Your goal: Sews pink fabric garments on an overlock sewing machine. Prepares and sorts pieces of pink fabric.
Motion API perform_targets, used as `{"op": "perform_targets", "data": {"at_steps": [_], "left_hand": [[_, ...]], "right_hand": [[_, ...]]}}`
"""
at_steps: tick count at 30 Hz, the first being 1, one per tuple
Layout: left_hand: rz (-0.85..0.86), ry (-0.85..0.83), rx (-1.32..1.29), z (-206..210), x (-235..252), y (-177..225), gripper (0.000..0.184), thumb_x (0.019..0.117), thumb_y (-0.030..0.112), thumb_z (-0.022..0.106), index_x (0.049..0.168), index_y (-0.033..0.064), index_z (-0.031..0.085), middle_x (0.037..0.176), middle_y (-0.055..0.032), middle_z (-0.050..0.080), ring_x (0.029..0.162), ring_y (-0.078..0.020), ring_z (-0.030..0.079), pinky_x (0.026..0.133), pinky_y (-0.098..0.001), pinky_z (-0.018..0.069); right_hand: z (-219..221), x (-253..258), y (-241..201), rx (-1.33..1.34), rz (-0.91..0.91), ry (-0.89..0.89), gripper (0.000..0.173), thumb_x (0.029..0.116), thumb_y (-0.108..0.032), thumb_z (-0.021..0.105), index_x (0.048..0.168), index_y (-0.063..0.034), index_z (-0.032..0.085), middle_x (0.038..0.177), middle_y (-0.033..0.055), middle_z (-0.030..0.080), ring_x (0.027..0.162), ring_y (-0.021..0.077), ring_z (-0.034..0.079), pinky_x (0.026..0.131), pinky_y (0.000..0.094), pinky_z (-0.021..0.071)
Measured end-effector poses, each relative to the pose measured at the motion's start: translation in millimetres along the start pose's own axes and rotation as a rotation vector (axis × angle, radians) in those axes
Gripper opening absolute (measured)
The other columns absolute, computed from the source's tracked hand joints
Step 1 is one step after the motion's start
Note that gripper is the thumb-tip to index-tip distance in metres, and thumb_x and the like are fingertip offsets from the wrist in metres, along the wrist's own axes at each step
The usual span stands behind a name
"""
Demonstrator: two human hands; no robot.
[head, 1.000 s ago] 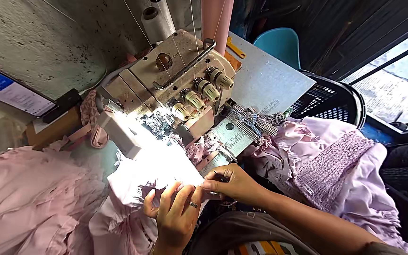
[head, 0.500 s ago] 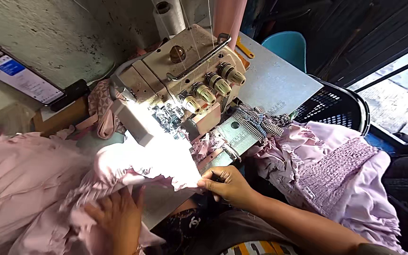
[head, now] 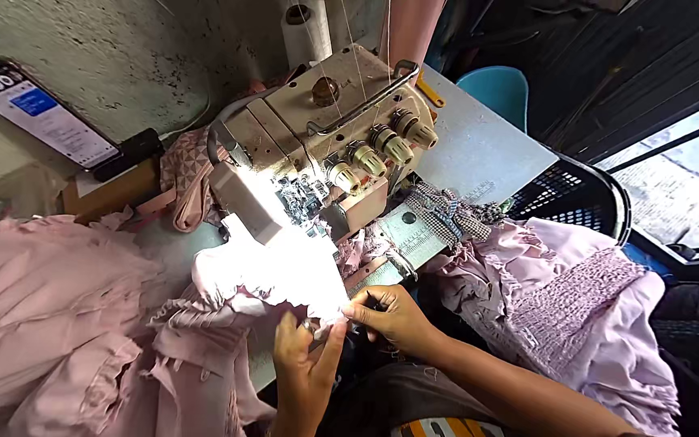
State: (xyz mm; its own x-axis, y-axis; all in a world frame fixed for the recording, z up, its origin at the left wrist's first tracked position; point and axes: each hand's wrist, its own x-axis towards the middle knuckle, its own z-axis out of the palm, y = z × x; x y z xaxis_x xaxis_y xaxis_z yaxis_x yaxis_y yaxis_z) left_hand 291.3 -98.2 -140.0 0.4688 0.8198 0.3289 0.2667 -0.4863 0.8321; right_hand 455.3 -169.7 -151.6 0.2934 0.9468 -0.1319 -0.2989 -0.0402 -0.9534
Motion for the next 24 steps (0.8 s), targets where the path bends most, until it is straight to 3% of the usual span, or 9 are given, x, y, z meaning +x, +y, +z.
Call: {"op": "perform_targets", "data": {"at_steps": [3,6,11,12,14,16,17,20,24], "left_hand": [[-0.085,-0.05,-0.277,8,-19,-1,0.025,0.1015,0.033,0.057,0.084,0.0202,0.069,0.077,0.015,0.064,0.073,0.009,0.06,0.068,-0.0112,0.0509],[-0.181,-0.05,-0.358,17,-27,-14,0.025,0.0991,0.019,0.055,0.08,0.0145,0.069,0.07,0.0134,0.064,0.066,0.0066,0.06,0.064,-0.0127,0.0507],[0.076,0.02,0.3,13,-25,-9,0.038,0.0927,0.03,0.058,0.063,0.0075,0.064,0.058,-0.0004,0.056,0.056,-0.007,0.057,0.056,-0.0229,0.0481],[0.202,0.095,0.397,13,-25,-5,0.033,0.0901,0.03,0.06,0.063,0.0111,0.061,0.061,-0.0007,0.055,0.06,-0.0098,0.056,0.058,-0.0237,0.0472],[0.384,0.181,0.506,15,-25,1,0.019,0.0934,0.036,0.063,0.088,0.0229,0.051,0.096,0.0056,0.053,0.097,-0.0068,0.052,0.089,-0.0222,0.0396],[0.507,0.19,0.605,20,-13,-4,0.026,0.095,0.042,0.066,0.111,0.0288,0.05,0.137,0.0067,0.044,0.14,-0.0082,0.032,0.119,-0.0364,0.015],[0.531,0.182,0.681,22,-4,-9,0.028,0.097,0.044,0.061,0.118,0.0296,0.049,0.14,0.0042,0.043,0.145,-0.0114,0.028,0.122,-0.045,0.0056],[0.607,0.2,0.765,17,22,-18,0.016,0.1036,0.036,0.05,0.111,0.0282,0.061,0.113,0.0045,0.063,0.128,-0.0152,0.049,0.118,-0.0526,0.0073],[0.677,0.147,0.805,6,31,-6,0.02,0.1029,0.026,0.05,0.105,0.0291,0.07,0.109,0.0074,0.07,0.119,-0.015,0.054,0.109,-0.0463,0.0182]], "right_hand": [[-2,-4,0,-0.009,-0.052,0.0,0.011,0.0967,-0.014,0.069,0.088,-0.0086,0.071,0.073,-0.0109,0.066,0.057,-0.006,0.057,0.053,0.0119,0.0489],[-2,-3,3,-0.006,-0.042,0.024,0.009,0.0952,-0.014,0.07,0.087,-0.0087,0.071,0.073,-0.0103,0.066,0.056,-0.0057,0.057,0.052,0.012,0.0486],[-3,-4,-1,-0.054,-0.029,0.07,0.004,0.092,-0.011,0.073,0.089,-0.0078,0.072,0.075,-0.0097,0.067,0.055,-0.0054,0.056,0.052,0.0122,0.0491],[-3,-4,-2,-0.063,-0.042,0.076,0.003,0.0913,-0.01,0.073,0.091,-0.0073,0.072,0.077,-0.0091,0.068,0.056,-0.0054,0.057,0.052,0.0122,0.0496],[-3,-2,-4,-0.066,-0.066,0.08,0.008,0.0901,-0.008,0.073,0.098,-0.0057,0.07,0.08,-0.0081,0.068,0.058,-0.0047,0.058,0.053,0.0126,0.051],[-1,-1,-6,-0.036,-0.094,0.063,0.024,0.0893,-0.005,0.073,0.112,-0.0045,0.065,0.079,-0.0076,0.067,0.059,-0.0025,0.06,0.054,0.0143,0.0519],[0,-2,-6,-0.035,-0.117,0.054,0.03,0.089,-0.004,0.072,0.116,-0.0054,0.06,0.077,-0.0086,0.066,0.059,-0.0023,0.06,0.053,0.0144,0.0516],[-2,-9,-10,-0.133,-0.26,0.071,0.029,0.0915,-0.007,0.07,0.116,-0.006,0.053,0.08,-0.0078,0.063,0.061,-0.004,0.058,0.053,0.0133,0.0507],[-8,-12,-16,-0.19,-0.358,0.093,0.024,0.0928,-0.007,0.069,0.109,-0.0093,0.052,0.083,-0.008,0.064,0.065,-0.0055,0.059,0.056,0.0118,0.0507]]}}
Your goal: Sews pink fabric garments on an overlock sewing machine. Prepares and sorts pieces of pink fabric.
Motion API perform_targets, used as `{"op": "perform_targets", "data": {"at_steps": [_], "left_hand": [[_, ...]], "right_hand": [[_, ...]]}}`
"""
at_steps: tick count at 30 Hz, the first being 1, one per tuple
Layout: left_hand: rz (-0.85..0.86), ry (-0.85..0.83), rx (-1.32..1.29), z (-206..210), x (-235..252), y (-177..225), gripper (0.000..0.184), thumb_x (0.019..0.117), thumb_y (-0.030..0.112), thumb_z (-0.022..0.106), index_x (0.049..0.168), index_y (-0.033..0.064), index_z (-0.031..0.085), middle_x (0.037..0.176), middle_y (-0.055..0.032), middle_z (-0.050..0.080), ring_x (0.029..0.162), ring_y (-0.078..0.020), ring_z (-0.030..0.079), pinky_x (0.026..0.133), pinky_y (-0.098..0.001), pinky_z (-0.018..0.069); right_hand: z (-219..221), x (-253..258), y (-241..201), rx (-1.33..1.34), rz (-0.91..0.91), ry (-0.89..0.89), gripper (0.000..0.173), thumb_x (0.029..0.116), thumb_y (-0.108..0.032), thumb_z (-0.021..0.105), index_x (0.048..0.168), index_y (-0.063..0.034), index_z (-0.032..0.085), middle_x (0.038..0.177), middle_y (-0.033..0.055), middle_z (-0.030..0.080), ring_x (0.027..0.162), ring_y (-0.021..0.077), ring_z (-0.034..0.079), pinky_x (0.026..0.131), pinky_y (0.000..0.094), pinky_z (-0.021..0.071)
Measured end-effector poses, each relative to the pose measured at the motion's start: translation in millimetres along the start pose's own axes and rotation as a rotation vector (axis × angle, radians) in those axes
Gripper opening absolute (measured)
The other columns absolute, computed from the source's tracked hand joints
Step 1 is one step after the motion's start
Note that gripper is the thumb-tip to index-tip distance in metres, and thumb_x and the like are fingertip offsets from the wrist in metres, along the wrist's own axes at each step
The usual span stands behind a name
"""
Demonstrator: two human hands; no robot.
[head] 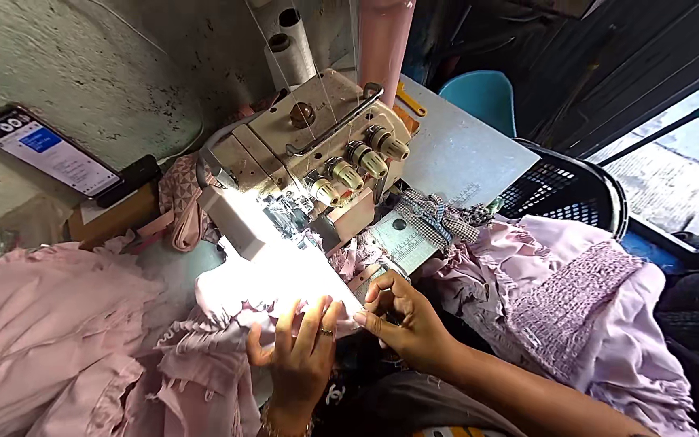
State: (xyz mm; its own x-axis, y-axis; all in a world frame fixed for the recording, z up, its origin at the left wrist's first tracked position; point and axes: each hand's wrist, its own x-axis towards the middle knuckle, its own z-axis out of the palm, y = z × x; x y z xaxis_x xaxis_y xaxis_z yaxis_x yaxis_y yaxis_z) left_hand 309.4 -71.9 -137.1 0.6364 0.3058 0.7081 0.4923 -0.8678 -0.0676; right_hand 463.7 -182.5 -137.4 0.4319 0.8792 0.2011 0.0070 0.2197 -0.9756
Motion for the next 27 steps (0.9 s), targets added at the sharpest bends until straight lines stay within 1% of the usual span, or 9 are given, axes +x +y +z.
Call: {"op": "perform_targets", "data": {"at_steps": [3,5,8,11,15,20,23,25,27], "left_hand": [[0.018,-0.019,-0.01,-2,10,-9,0.018,0.1015,0.022,0.055,0.105,0.0255,0.072,0.108,-0.0003,0.068,0.103,-0.0223,0.052,0.09,-0.0382,0.029],[0.038,-0.048,-0.083,-3,19,-19,0.022,0.0964,0.014,0.059,0.103,0.0206,0.079,0.102,-0.0059,0.073,0.09,-0.025,0.059,0.08,-0.0347,0.0418],[-0.024,-0.126,-0.183,-3,30,-26,0.021,0.0946,0.018,0.061,0.099,0.0198,0.082,0.102,-0.0084,0.078,0.092,-0.0284,0.071,0.077,-0.0368,0.0539],[-0.12,-0.168,-0.26,0,33,-33,0.025,0.0975,0.036,0.063,0.1,0.0199,0.083,0.105,-0.0066,0.078,0.096,-0.0265,0.072,0.08,-0.0372,0.0554],[-0.156,-0.166,-0.304,1,39,-40,0.029,0.1007,0.032,0.059,0.098,0.0166,0.083,0.105,-0.0057,0.078,0.096,-0.0222,0.073,0.082,-0.0333,0.0557],[-0.208,-0.229,-0.325,5,49,-51,0.027,0.0992,0.027,0.059,0.099,0.0132,0.083,0.108,-0.0064,0.078,0.097,-0.0208,0.074,0.083,-0.0367,0.0564],[-0.246,-0.24,-0.316,15,55,-68,0.028,0.0966,0.024,0.059,0.095,0.0078,0.082,0.095,-0.0102,0.078,0.085,-0.0243,0.071,0.077,-0.0414,0.055],[-0.273,-0.229,-0.307,21,60,-77,0.028,0.0958,0.023,0.06,0.092,0.0051,0.081,0.089,-0.0131,0.076,0.086,-0.0271,0.072,0.079,-0.0439,0.0555],[-0.311,-0.232,-0.282,23,64,-82,0.026,0.0947,0.021,0.062,0.094,0.0013,0.079,0.093,-0.0188,0.075,0.091,-0.0332,0.072,0.083,-0.0498,0.0555]], "right_hand": [[4,12,2,0.001,0.016,0.004,0.023,0.0927,-0.006,0.068,0.107,-0.0083,0.051,0.082,-0.0067,0.062,0.061,-0.0046,0.058,0.053,0.013,0.0507],[7,25,2,-0.007,0.049,-0.001,0.022,0.0923,-0.005,0.066,0.107,-0.0064,0.05,0.081,-0.0059,0.062,0.061,-0.0034,0.058,0.053,0.0144,0.0506],[11,48,3,0.003,0.093,0.01,0.019,0.092,-0.005,0.065,0.105,-0.0054,0.051,0.079,-0.005,0.062,0.06,-0.0023,0.058,0.053,0.0152,0.0505],[14,66,4,0.033,0.155,0.028,0.018,0.0888,-0.002,0.065,0.1,-0.0063,0.052,0.077,-0.0042,0.061,0.055,-0.0005,0.057,0.05,0.0159,0.0501],[21,78,1,0.073,0.203,0.056,0.018,0.0858,-0.001,0.067,0.091,-0.0089,0.051,0.067,-0.006,0.057,0.05,0.0001,0.056,0.047,0.0157,0.0487],[26,90,14,-0.064,0.112,0.135,0.022,0.0834,-0.009,0.072,0.083,-0.0127,0.05,0.064,-0.0096,0.045,0.054,-0.0035,0.041,0.053,0.013,0.034],[30,91,20,-0.11,0.055,0.181,0.022,0.0838,-0.009,0.072,0.082,-0.0127,0.05,0.064,-0.0087,0.045,0.054,-0.003,0.041,0.052,0.0133,0.0337],[31,84,27,-0.093,-0.004,0.202,0.02,0.0853,-0.009,0.07,0.083,-0.0122,0.05,0.066,-0.009,0.047,0.057,-0.0041,0.042,0.054,0.0124,0.0352],[28,71,42,-0.098,-0.078,0.199,0.02,0.0887,-0.013,0.071,0.085,-0.01,0.051,0.071,-0.0088,0.05,0.061,-0.0057,0.047,0.058,0.0115,0.0401]]}}
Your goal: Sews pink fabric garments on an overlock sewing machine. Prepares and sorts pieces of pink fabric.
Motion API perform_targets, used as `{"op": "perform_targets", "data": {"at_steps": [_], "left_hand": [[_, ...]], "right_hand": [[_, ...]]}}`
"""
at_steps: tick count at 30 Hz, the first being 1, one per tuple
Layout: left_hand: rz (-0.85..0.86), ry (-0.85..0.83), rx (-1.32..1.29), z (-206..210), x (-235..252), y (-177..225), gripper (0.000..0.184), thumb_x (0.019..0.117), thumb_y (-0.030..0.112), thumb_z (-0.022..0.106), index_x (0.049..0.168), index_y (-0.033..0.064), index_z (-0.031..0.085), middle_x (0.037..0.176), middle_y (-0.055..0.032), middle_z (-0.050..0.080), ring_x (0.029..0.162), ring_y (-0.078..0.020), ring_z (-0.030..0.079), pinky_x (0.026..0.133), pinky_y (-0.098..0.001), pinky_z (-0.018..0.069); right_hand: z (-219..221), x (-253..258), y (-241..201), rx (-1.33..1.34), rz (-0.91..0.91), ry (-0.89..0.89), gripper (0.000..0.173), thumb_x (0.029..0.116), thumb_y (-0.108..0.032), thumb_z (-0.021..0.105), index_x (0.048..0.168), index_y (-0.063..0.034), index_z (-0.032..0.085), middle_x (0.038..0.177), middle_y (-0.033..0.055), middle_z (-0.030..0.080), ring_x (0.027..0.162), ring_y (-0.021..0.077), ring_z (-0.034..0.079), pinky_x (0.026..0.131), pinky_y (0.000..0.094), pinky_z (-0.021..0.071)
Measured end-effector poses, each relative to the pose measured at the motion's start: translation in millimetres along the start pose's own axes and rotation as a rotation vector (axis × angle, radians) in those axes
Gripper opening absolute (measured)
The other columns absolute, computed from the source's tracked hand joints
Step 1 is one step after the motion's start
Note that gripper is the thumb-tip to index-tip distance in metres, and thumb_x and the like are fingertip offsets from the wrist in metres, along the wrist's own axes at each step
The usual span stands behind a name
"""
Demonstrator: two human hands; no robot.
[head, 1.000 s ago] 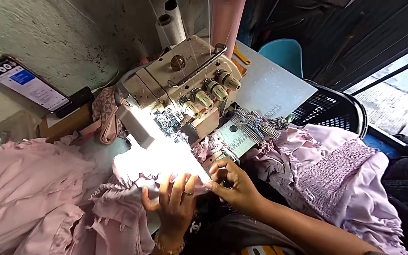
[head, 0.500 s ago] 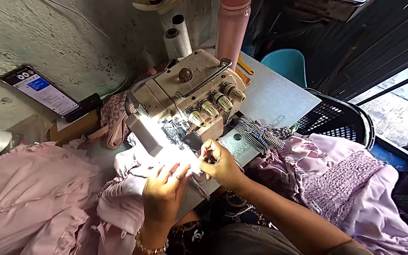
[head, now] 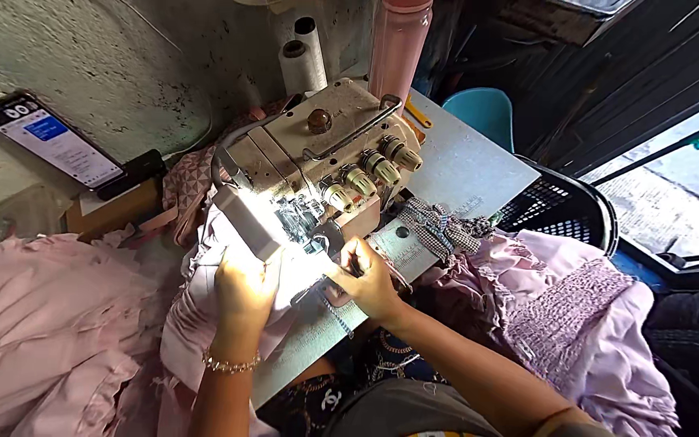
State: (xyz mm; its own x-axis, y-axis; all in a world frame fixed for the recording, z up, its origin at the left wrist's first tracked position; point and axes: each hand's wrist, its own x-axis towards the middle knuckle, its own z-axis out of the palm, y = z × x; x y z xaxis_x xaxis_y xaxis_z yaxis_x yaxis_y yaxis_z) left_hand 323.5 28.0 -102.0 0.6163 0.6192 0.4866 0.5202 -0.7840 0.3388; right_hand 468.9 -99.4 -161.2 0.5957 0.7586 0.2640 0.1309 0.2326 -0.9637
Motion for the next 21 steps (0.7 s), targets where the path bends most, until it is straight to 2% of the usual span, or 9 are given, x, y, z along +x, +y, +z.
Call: {"op": "perform_targets", "data": {"at_steps": [2,4,6,9,11,12,13,15,21], "left_hand": [[-0.04,0.019,0.054,-1,3,2,0.022,0.0927,0.016,0.064,0.092,-0.0019,0.077,0.095,-0.0226,0.074,0.096,-0.0384,0.071,0.086,-0.0539,0.0543],[-0.079,0.023,0.122,-5,3,6,0.018,0.0912,0.011,0.066,0.088,-0.0042,0.075,0.095,-0.0244,0.072,0.097,-0.0418,0.07,0.085,-0.0569,0.0539],[-0.072,0.023,0.167,-7,-4,6,0.02,0.0916,0.012,0.064,0.086,-0.0044,0.075,0.094,-0.0244,0.072,0.097,-0.0428,0.07,0.084,-0.0576,0.0535],[-0.045,0.036,0.204,-14,-19,6,0.021,0.091,0.01,0.061,0.087,-0.0021,0.077,0.094,-0.0223,0.072,0.096,-0.0407,0.07,0.083,-0.0527,0.0547],[-0.051,0.051,0.209,-19,-28,10,0.021,0.0904,0.01,0.061,0.082,-0.0032,0.075,0.096,-0.023,0.072,0.098,-0.0405,0.07,0.085,-0.0505,0.0551],[-0.052,0.065,0.207,-21,-33,12,0.022,0.0896,0.01,0.062,0.078,-0.0039,0.074,0.097,-0.0239,0.072,0.098,-0.0408,0.07,0.086,-0.0498,0.0552],[-0.05,0.077,0.207,-23,-36,14,0.024,0.0896,0.011,0.062,0.075,-0.0043,0.072,0.097,-0.0247,0.072,0.098,-0.0411,0.07,0.085,-0.0492,0.0553],[-0.042,0.095,0.201,-26,-42,17,0.028,0.0905,0.014,0.062,0.071,-0.0041,0.069,0.094,-0.0245,0.071,0.096,-0.0403,0.07,0.084,-0.0479,0.0556],[-0.039,0.098,0.183,-28,-48,19,0.027,0.0905,0.017,0.064,0.073,-0.0025,0.072,0.097,-0.023,0.072,0.098,-0.0384,0.071,0.085,-0.0459,0.0564]], "right_hand": [[-9,-17,23,-0.121,-0.091,-0.017,0.028,0.093,-0.026,0.074,0.088,-0.0054,0.056,0.072,-0.0048,0.054,0.062,-0.0029,0.05,0.059,0.015,0.0437],[-19,-34,38,-0.31,-0.137,-0.038,0.038,0.093,-0.037,0.074,0.089,-0.0019,0.061,0.067,0.0027,0.059,0.057,0.0069,0.054,0.055,0.0253,0.0468],[-28,-42,31,-0.429,-0.105,-0.11,0.046,0.0921,-0.047,0.072,0.092,-0.0021,0.062,0.067,0.0046,0.06,0.057,0.0121,0.056,0.054,0.0313,0.0476],[-36,-36,-4,-0.507,-0.084,-0.223,0.063,0.0919,-0.061,0.062,0.11,-0.0012,0.063,0.078,0.0071,0.065,0.064,0.0181,0.061,0.056,0.0392,0.0502],[-35,-25,-28,-0.587,-0.199,-0.285,0.051,0.1051,-0.048,0.047,0.121,-0.0005,0.061,0.102,0.0108,0.069,0.086,0.0191,0.068,0.069,0.0382,0.0564],[-31,-20,-38,-0.641,-0.27,-0.276,0.04,0.1054,-0.034,0.047,0.12,0.0007,0.062,0.109,0.0138,0.069,0.094,0.0224,0.069,0.075,0.0388,0.0571],[-24,-14,-46,-0.717,-0.351,-0.238,0.032,0.1017,-0.024,0.052,0.115,0.0027,0.065,0.108,0.0169,0.069,0.093,0.0269,0.07,0.073,0.0404,0.0581],[-8,-2,-55,-0.883,-0.493,-0.166,0.02,0.0938,-0.014,0.062,0.099,0.0033,0.069,0.1,0.0195,0.067,0.077,0.03,0.07,0.062,0.0401,0.0579],[31,18,-60,-1.184,-0.564,-0.231,0.009,0.0817,0.0,0.07,0.088,-0.0009,0.076,0.108,0.0236,0.071,0.069,0.0308,0.07,0.052,0.041,0.054]]}}
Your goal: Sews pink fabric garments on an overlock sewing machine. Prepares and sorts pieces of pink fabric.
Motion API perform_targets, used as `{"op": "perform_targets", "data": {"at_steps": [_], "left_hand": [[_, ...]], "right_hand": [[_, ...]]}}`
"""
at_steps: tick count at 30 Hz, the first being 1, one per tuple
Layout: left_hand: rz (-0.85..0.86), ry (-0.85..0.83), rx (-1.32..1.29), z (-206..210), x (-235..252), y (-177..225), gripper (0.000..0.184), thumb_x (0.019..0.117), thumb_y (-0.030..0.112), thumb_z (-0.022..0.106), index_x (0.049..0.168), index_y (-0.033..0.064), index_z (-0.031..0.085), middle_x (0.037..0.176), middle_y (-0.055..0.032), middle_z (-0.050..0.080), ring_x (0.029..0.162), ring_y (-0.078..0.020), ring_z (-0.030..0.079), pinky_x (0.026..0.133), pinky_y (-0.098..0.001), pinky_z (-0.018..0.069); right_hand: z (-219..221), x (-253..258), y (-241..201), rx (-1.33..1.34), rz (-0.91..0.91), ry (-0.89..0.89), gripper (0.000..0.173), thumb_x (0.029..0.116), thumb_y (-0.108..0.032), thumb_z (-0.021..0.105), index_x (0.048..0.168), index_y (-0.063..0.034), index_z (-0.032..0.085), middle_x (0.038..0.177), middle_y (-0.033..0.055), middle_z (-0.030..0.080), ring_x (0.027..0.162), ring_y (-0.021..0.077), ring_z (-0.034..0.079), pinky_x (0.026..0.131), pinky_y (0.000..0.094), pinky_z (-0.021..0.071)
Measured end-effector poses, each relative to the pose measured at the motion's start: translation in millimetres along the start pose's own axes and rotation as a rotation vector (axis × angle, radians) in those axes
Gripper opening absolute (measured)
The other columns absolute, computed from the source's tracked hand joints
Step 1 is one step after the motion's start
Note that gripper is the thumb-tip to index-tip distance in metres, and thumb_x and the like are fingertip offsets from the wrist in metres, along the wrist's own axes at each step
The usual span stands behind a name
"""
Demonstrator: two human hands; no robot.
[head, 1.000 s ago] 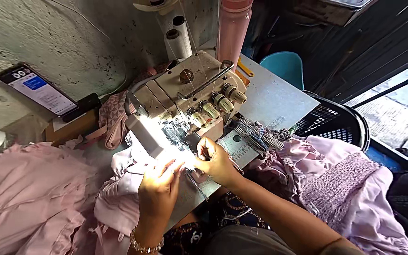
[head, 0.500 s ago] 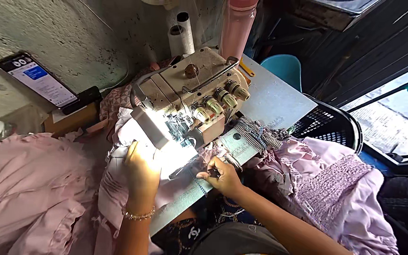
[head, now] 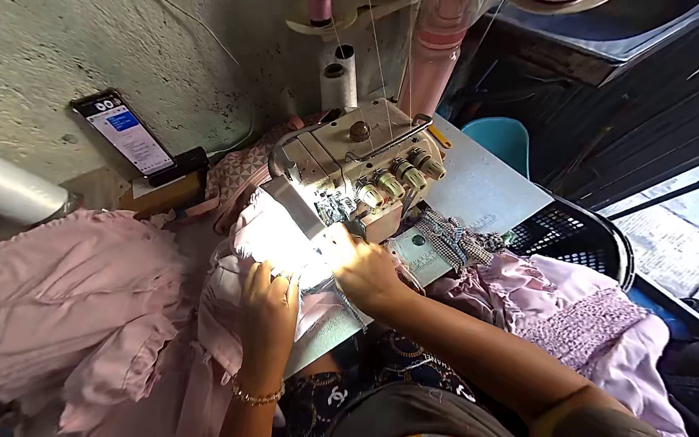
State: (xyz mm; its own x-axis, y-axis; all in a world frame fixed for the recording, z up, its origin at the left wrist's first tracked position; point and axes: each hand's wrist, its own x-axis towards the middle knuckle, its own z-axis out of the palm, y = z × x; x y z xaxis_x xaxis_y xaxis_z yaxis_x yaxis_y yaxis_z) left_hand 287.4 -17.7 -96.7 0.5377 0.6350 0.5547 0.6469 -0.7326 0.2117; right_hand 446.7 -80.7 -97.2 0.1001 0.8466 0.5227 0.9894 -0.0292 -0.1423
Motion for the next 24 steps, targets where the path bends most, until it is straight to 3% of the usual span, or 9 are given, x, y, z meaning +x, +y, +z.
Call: {"op": "perform_targets", "data": {"at_steps": [2,4,7,9,12,14,16,21,24], "left_hand": [[0.01,0.005,-0.02,-4,0,-1,0.028,0.0918,0.019,0.064,0.074,-0.001,0.072,0.097,-0.0201,0.073,0.097,-0.0356,0.071,0.085,-0.0435,0.0568],[0.0,0.015,-0.054,-16,2,-6,0.027,0.0928,0.021,0.06,0.084,0.0008,0.076,0.105,-0.0161,0.074,0.1,-0.0337,0.07,0.087,-0.0441,0.0553],[-0.078,0.007,-0.009,-40,10,-32,0.039,0.0936,0.022,0.052,0.122,0.0037,0.072,0.124,-0.0165,0.071,0.11,-0.0403,0.065,0.09,-0.0576,0.0488],[-0.191,-0.128,-0.013,-41,18,-56,0.056,0.0873,0.022,0.068,0.138,0.0005,0.059,0.132,-0.0282,0.062,0.12,-0.0538,0.056,0.092,-0.0722,0.0416],[-0.34,-0.415,-0.019,-31,37,-77,0.045,0.097,0.024,0.068,0.131,-0.0048,0.062,0.122,-0.0317,0.065,0.117,-0.052,0.06,0.097,-0.0713,0.0432],[-0.347,-0.445,-0.032,-43,51,-80,0.038,0.1031,0.021,0.06,0.128,-0.008,0.061,0.115,-0.0321,0.066,0.109,-0.0506,0.064,0.093,-0.0696,0.0472],[-0.291,-0.314,-0.049,-74,69,-81,0.039,0.1043,0.021,0.058,0.132,-0.0064,0.057,0.118,-0.0306,0.066,0.11,-0.0486,0.065,0.094,-0.0679,0.049],[-0.275,-0.115,-0.004,-173,119,-56,0.074,0.0912,0.044,0.075,0.139,-0.0045,0.047,0.123,-0.0313,0.062,0.116,-0.0491,0.061,0.097,-0.0692,0.0455],[-0.279,-0.114,0.039,-202,143,-41,0.066,0.1025,0.051,0.051,0.145,0.0017,0.042,0.131,-0.0288,0.059,0.121,-0.0468,0.058,0.096,-0.0694,0.0433]], "right_hand": [[3,3,0,0.016,0.019,-0.009,0.008,0.0804,0.001,0.07,0.087,-0.0002,0.075,0.105,0.0223,0.072,0.067,0.0316,0.07,0.052,0.0433,0.0549],[-1,-1,5,0.13,0.092,-0.024,0.015,0.0855,-0.001,0.067,0.098,-0.0004,0.076,0.106,0.0204,0.071,0.069,0.0327,0.071,0.055,0.047,0.0571],[-6,-29,11,0.451,0.211,-0.017,0.027,0.0972,-0.024,0.062,0.111,-0.0021,0.072,0.111,0.0157,0.069,0.081,0.0266,0.071,0.062,0.0434,0.0583],[2,-56,-1,0.709,0.297,-0.061,0.045,0.092,-0.041,0.072,0.115,-0.0025,0.07,0.106,0.0133,0.07,0.084,0.0223,0.068,0.069,0.0436,0.0576],[22,-76,-31,0.704,0.293,-0.258,0.061,0.0841,-0.044,0.08,0.126,-0.0017,0.069,0.105,0.0154,0.075,0.086,0.0298,0.073,0.073,0.0546,0.0581],[42,-78,-39,0.643,0.183,-0.25,0.034,0.0862,-0.026,0.077,0.107,0.0004,0.073,0.09,0.0164,0.074,0.079,0.0333,0.073,0.067,0.0568,0.057],[47,-75,-39,0.69,0.079,-0.162,0.015,0.0879,-0.016,0.072,0.098,-0.0053,0.075,0.088,0.0093,0.074,0.077,0.0245,0.073,0.065,0.0478,0.0594],[7,-56,-39,0.901,0.004,-0.031,0.021,0.1022,-0.018,0.056,0.105,-0.005,0.071,0.082,0.0054,0.069,0.067,0.0108,0.063,0.061,0.0287,0.0542],[-15,-39,-54,1.018,-0.053,0.054,0.027,0.1045,-0.015,0.05,0.115,-0.0052,0.073,0.09,0.0063,0.065,0.073,0.0036,0.057,0.068,0.0159,0.0492]]}}
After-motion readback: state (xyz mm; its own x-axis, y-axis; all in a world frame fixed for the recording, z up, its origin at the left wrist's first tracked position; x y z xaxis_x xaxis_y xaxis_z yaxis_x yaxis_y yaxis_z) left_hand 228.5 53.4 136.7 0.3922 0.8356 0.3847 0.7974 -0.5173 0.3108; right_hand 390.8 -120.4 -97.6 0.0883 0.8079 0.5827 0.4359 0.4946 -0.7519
